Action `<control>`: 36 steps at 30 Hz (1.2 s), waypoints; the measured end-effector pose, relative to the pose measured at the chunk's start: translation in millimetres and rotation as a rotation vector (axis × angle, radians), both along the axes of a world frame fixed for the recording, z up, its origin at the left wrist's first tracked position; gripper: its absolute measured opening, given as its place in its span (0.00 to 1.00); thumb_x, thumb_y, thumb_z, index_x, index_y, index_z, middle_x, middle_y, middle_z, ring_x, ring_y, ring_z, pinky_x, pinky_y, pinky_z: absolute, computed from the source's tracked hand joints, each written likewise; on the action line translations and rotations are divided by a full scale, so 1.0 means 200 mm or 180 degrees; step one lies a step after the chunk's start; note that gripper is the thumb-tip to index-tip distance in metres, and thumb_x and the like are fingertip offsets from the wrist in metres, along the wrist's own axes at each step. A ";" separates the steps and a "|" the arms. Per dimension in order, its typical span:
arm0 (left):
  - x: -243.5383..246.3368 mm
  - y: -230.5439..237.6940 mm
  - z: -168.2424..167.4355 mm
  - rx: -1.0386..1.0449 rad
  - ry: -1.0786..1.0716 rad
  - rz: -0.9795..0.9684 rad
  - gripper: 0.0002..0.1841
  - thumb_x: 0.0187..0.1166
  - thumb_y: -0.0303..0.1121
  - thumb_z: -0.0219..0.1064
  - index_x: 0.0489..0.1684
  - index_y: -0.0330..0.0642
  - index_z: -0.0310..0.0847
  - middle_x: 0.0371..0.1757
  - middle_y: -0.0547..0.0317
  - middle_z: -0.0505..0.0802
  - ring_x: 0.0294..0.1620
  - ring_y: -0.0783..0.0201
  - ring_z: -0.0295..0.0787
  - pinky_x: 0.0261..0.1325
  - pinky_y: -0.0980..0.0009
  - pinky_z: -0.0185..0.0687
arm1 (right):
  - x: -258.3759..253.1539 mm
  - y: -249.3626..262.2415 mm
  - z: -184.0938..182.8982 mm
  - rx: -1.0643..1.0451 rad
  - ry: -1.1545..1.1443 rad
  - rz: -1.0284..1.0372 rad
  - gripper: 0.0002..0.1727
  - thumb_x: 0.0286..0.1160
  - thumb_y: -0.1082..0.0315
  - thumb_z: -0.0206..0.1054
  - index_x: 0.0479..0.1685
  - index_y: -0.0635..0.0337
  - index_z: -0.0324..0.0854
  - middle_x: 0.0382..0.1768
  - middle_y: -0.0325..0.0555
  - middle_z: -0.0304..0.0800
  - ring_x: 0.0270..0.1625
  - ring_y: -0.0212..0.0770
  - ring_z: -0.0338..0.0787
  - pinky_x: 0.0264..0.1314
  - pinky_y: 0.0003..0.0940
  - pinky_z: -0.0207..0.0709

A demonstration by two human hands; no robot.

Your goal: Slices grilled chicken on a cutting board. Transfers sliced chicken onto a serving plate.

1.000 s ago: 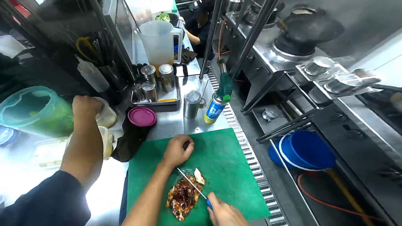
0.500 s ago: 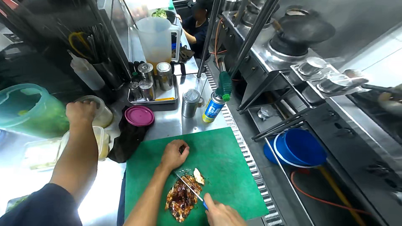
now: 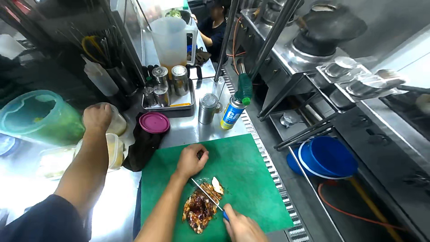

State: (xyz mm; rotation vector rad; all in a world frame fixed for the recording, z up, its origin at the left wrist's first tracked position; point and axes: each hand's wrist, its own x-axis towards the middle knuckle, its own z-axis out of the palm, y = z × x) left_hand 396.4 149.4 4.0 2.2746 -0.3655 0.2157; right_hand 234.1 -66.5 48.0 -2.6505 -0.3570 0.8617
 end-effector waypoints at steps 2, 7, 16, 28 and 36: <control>0.01 0.00 0.10 0.0026 -0.0086 -0.0046 0.09 0.79 0.36 0.66 0.36 0.43 0.90 0.31 0.60 0.91 0.31 0.66 0.88 0.39 0.64 0.89 | -0.01 0.00 0.04 0.0102 -0.0210 -0.0009 0.17 0.87 0.60 0.57 0.66 0.59 0.75 0.39 0.56 0.92 0.35 0.58 0.95 0.35 0.54 0.87; -0.01 0.05 0.14 -0.0104 0.0007 -0.0041 0.09 0.78 0.36 0.65 0.37 0.43 0.89 0.31 0.61 0.90 0.30 0.67 0.87 0.35 0.67 0.87 | -0.01 0.05 0.25 0.0018 0.0122 0.0028 0.18 0.87 0.61 0.57 0.68 0.58 0.73 0.39 0.57 0.92 0.39 0.60 0.95 0.39 0.56 0.87; -0.08 0.06 -0.08 -0.0154 0.0444 0.0130 0.09 0.78 0.36 0.65 0.36 0.44 0.90 0.30 0.63 0.91 0.28 0.70 0.86 0.34 0.69 0.87 | 0.01 0.12 0.25 -0.0405 0.0587 0.0110 0.19 0.90 0.63 0.54 0.74 0.57 0.69 0.44 0.60 0.92 0.46 0.63 0.95 0.45 0.58 0.86; -0.09 0.04 -0.08 0.0223 0.0514 -0.0011 0.11 0.80 0.40 0.66 0.36 0.44 0.89 0.28 0.62 0.90 0.29 0.66 0.87 0.36 0.64 0.87 | -0.05 0.10 0.03 -0.0340 0.0458 0.0002 0.17 0.91 0.63 0.51 0.71 0.57 0.70 0.42 0.58 0.91 0.40 0.61 0.95 0.41 0.56 0.87; -0.06 0.04 0.07 -0.0003 -0.0192 0.0022 0.10 0.78 0.39 0.66 0.35 0.44 0.90 0.30 0.62 0.91 0.31 0.66 0.89 0.37 0.63 0.89 | -0.11 0.06 0.01 0.0103 -0.0320 -0.0105 0.16 0.85 0.61 0.59 0.64 0.59 0.76 0.36 0.55 0.92 0.32 0.58 0.94 0.32 0.54 0.87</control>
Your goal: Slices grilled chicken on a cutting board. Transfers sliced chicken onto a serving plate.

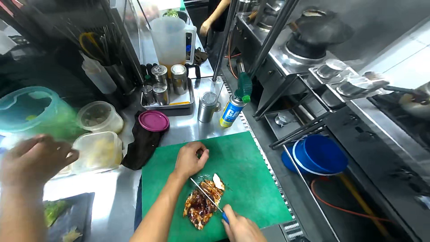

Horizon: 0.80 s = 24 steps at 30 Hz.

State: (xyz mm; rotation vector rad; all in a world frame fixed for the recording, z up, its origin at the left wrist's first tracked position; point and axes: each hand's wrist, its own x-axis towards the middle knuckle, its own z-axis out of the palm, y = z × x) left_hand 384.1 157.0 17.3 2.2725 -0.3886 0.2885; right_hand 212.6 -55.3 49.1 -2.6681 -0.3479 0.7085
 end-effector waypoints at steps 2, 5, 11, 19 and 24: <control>0.01 0.01 0.07 -0.0050 -0.0112 0.0002 0.10 0.78 0.39 0.65 0.35 0.44 0.90 0.30 0.61 0.91 0.31 0.65 0.88 0.36 0.63 0.88 | 0.00 0.01 0.04 0.0063 -0.0049 -0.0018 0.16 0.85 0.61 0.59 0.64 0.60 0.76 0.34 0.54 0.92 0.31 0.57 0.94 0.31 0.54 0.87; 0.02 0.02 0.08 -0.0088 -0.0209 0.0029 0.10 0.78 0.38 0.65 0.34 0.44 0.89 0.29 0.62 0.90 0.30 0.67 0.87 0.34 0.65 0.87 | 0.01 0.02 0.09 0.0059 0.0004 -0.0018 0.17 0.85 0.61 0.60 0.65 0.60 0.76 0.35 0.55 0.92 0.32 0.58 0.94 0.33 0.54 0.87; 0.00 0.02 -0.03 -0.0144 0.0153 0.0046 0.10 0.78 0.38 0.66 0.35 0.45 0.89 0.29 0.63 0.90 0.28 0.67 0.87 0.33 0.65 0.87 | 0.05 0.04 0.16 -0.0251 0.0525 0.0021 0.18 0.89 0.60 0.56 0.69 0.58 0.72 0.40 0.58 0.92 0.40 0.61 0.95 0.40 0.57 0.87; 0.00 0.01 -0.16 -0.0083 0.0554 0.0030 0.10 0.80 0.39 0.65 0.35 0.45 0.89 0.28 0.62 0.90 0.28 0.67 0.87 0.35 0.64 0.88 | 0.07 0.06 0.08 -0.0450 0.0830 -0.0060 0.19 0.90 0.60 0.54 0.73 0.57 0.69 0.42 0.60 0.92 0.44 0.63 0.95 0.45 0.59 0.86; 0.00 0.00 -0.16 -0.0036 0.0282 0.0056 0.11 0.79 0.39 0.64 0.31 0.44 0.88 0.26 0.61 0.88 0.27 0.65 0.86 0.33 0.62 0.86 | 0.03 0.06 0.00 -0.0399 0.0524 -0.0090 0.18 0.89 0.59 0.55 0.69 0.58 0.73 0.40 0.58 0.92 0.39 0.62 0.95 0.40 0.58 0.86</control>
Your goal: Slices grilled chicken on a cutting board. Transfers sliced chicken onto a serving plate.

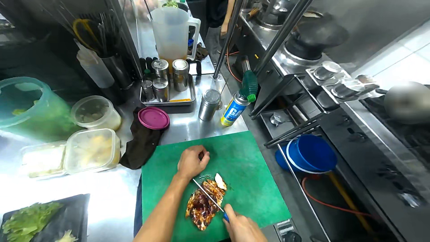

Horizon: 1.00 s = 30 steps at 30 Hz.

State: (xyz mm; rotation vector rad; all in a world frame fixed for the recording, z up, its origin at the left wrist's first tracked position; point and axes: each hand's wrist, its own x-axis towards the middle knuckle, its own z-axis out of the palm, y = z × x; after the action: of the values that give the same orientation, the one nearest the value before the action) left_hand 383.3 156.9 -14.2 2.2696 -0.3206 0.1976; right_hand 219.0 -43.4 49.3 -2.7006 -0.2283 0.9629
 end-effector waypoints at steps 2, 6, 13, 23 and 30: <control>0.00 0.00 0.01 -0.0101 -0.0111 0.0054 0.11 0.78 0.38 0.65 0.31 0.44 0.89 0.26 0.62 0.89 0.26 0.66 0.86 0.32 0.63 0.86 | -0.01 -0.03 -0.01 0.0088 -0.0115 0.0031 0.18 0.88 0.59 0.56 0.68 0.58 0.74 0.38 0.57 0.92 0.38 0.61 0.95 0.39 0.57 0.87; 0.01 0.02 0.12 -0.0188 -0.0413 0.0038 0.10 0.77 0.38 0.65 0.31 0.45 0.89 0.26 0.63 0.89 0.27 0.68 0.85 0.32 0.66 0.86 | -0.04 -0.02 0.02 0.0248 -0.0534 0.0047 0.17 0.85 0.59 0.59 0.65 0.59 0.77 0.35 0.55 0.92 0.32 0.58 0.94 0.32 0.55 0.86; -0.02 0.07 0.07 -0.0240 -0.0180 0.0058 0.10 0.78 0.39 0.65 0.32 0.45 0.88 0.25 0.64 0.88 0.25 0.68 0.85 0.31 0.65 0.85 | -0.02 0.08 0.22 -0.0025 0.0087 0.0028 0.19 0.88 0.60 0.56 0.70 0.59 0.72 0.39 0.59 0.92 0.40 0.63 0.95 0.40 0.58 0.86; -0.04 0.06 -0.02 -0.0173 0.0230 -0.0017 0.11 0.79 0.40 0.65 0.32 0.45 0.89 0.26 0.63 0.89 0.27 0.66 0.87 0.33 0.63 0.87 | 0.00 0.11 0.18 -0.0264 0.0512 -0.0086 0.20 0.91 0.59 0.54 0.75 0.58 0.68 0.42 0.60 0.92 0.46 0.64 0.95 0.47 0.59 0.86; -0.03 0.04 0.02 -0.0043 0.0215 0.0055 0.11 0.80 0.39 0.65 0.32 0.44 0.88 0.25 0.61 0.88 0.26 0.64 0.86 0.31 0.61 0.86 | -0.02 0.09 0.03 -0.0136 0.0367 -0.0166 0.20 0.91 0.57 0.53 0.73 0.58 0.68 0.38 0.58 0.92 0.43 0.62 0.95 0.46 0.57 0.86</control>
State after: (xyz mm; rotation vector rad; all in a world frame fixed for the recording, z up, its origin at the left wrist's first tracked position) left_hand 377.5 164.9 -10.8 2.2608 -0.2636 0.1314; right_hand 214.6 -25.1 54.5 -2.6638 -0.1151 1.1157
